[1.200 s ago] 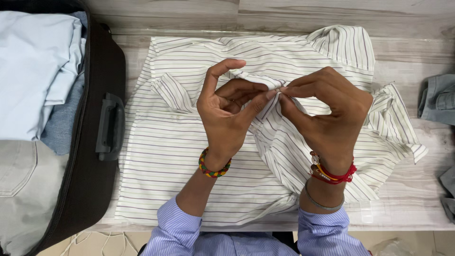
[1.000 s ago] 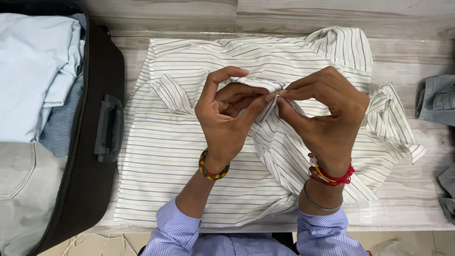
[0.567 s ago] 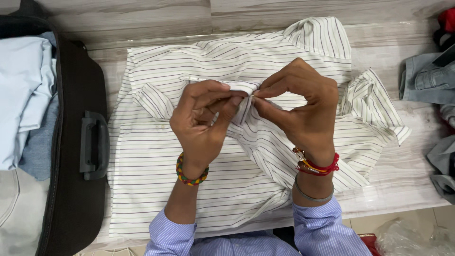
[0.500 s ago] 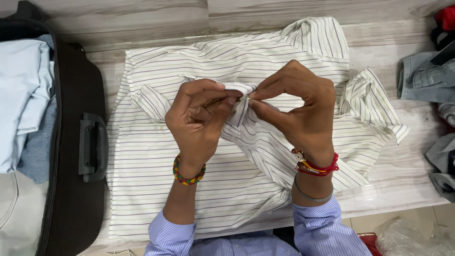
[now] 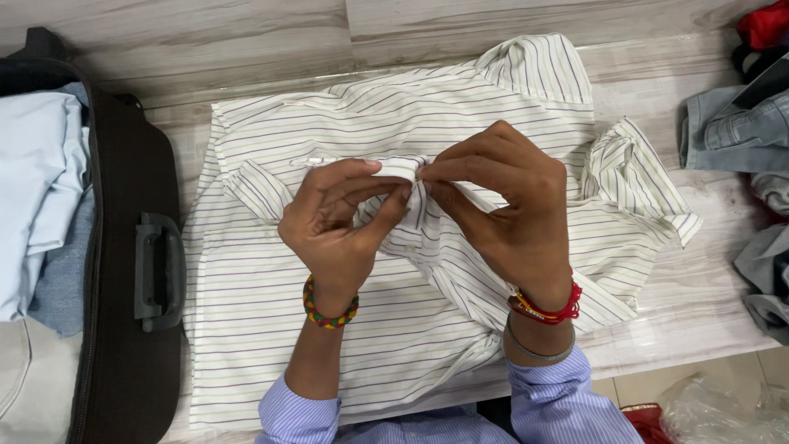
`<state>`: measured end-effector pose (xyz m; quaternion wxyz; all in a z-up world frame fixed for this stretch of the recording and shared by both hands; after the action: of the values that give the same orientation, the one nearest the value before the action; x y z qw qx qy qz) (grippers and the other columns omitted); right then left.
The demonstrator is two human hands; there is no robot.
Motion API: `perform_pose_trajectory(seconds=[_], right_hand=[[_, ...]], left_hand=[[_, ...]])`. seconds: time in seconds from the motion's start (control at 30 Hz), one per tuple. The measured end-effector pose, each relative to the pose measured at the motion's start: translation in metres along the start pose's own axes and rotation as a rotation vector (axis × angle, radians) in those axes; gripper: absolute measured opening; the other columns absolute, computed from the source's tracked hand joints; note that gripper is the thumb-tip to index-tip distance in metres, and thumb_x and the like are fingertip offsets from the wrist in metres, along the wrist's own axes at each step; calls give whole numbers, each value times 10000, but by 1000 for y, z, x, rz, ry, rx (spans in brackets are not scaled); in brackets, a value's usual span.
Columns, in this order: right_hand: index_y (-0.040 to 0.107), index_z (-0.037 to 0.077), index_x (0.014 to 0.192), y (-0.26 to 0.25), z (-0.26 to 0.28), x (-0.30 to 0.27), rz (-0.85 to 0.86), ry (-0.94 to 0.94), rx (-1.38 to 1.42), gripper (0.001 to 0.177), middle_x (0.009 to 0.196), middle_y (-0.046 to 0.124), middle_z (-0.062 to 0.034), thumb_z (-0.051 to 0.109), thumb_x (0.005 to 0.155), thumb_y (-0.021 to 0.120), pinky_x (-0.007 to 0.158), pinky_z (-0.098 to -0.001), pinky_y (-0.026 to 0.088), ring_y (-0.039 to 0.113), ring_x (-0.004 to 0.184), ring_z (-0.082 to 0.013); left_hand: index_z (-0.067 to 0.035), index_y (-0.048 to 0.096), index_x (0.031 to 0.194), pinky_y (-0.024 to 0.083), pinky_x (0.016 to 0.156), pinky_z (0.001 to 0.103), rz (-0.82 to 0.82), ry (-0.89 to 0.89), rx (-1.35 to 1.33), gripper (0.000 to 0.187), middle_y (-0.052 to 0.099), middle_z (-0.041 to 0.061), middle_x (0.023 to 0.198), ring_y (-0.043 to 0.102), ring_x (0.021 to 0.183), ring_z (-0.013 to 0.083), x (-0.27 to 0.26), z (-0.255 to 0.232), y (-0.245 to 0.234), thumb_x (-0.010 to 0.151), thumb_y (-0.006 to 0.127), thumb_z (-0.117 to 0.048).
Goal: The person folds a striped shirt by buttoning the collar, smoothing the fabric, folding in the sleeves, and rolling the garment into a bundle.
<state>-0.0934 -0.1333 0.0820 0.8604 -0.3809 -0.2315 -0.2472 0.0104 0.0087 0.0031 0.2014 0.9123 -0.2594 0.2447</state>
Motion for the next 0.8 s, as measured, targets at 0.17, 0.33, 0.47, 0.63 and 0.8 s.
perform_pose_trajectory(seconds=[0.17, 0.33, 0.47, 0.63, 0.8], right_hand=[[773, 68, 1060, 8, -1, 1, -29, -4, 13, 231, 1014, 757, -42, -33, 860, 829, 795, -290, 553, 677, 950, -175], [765, 43, 1074, 18, -5, 2, -15, 17, 93, 187, 1036, 752, -69, -2, 900, 818, 801, -286, 548, 671, 957, -167], [763, 40, 1006, 31, -19, 5, -53, 124, 261, 138, 985, 752, -61, 50, 890, 837, 739, -268, 533, 662, 910, -131], [774, 37, 1021, 38, -28, 2, -49, 198, 375, 71, 973, 762, -44, 53, 951, 779, 747, -253, 483, 646, 895, -99], [764, 23, 1043, 45, -31, 0, -1, 218, 541, 67, 981, 746, -48, 54, 987, 743, 755, -243, 449, 613, 866, -81]], left_hand=[[59, 637, 1220, 669, 808, 256, -67, 155, 240, 370, 751, 160, 1083, 790, 978, 236, -3, 0, 7, 899, 790, 162], [-12, 676, 1228, 572, 632, 172, -170, 272, 474, 401, 780, 108, 1011, 782, 904, 147, -4, 2, 12, 886, 852, 102], [-40, 698, 1200, 426, 556, 187, -242, 356, 651, 427, 800, 98, 941, 662, 721, 58, -6, 8, 12, 833, 901, 39], [-32, 678, 1135, 441, 520, 162, -301, 364, 558, 392, 790, 99, 925, 731, 705, 59, -5, 20, 9, 819, 902, 35], [-64, 658, 1083, 573, 670, 252, -285, 570, 732, 323, 760, 79, 952, 743, 857, 162, -8, 21, 9, 866, 863, 60]])
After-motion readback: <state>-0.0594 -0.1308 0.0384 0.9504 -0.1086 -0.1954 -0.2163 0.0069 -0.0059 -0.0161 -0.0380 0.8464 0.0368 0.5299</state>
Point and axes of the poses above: each hand's wrist, its own x-axis towards the middle knuckle, its own y-axis out of the palm, z = x × y, the point moved 1 cm from there along x, towards the middle knuckle
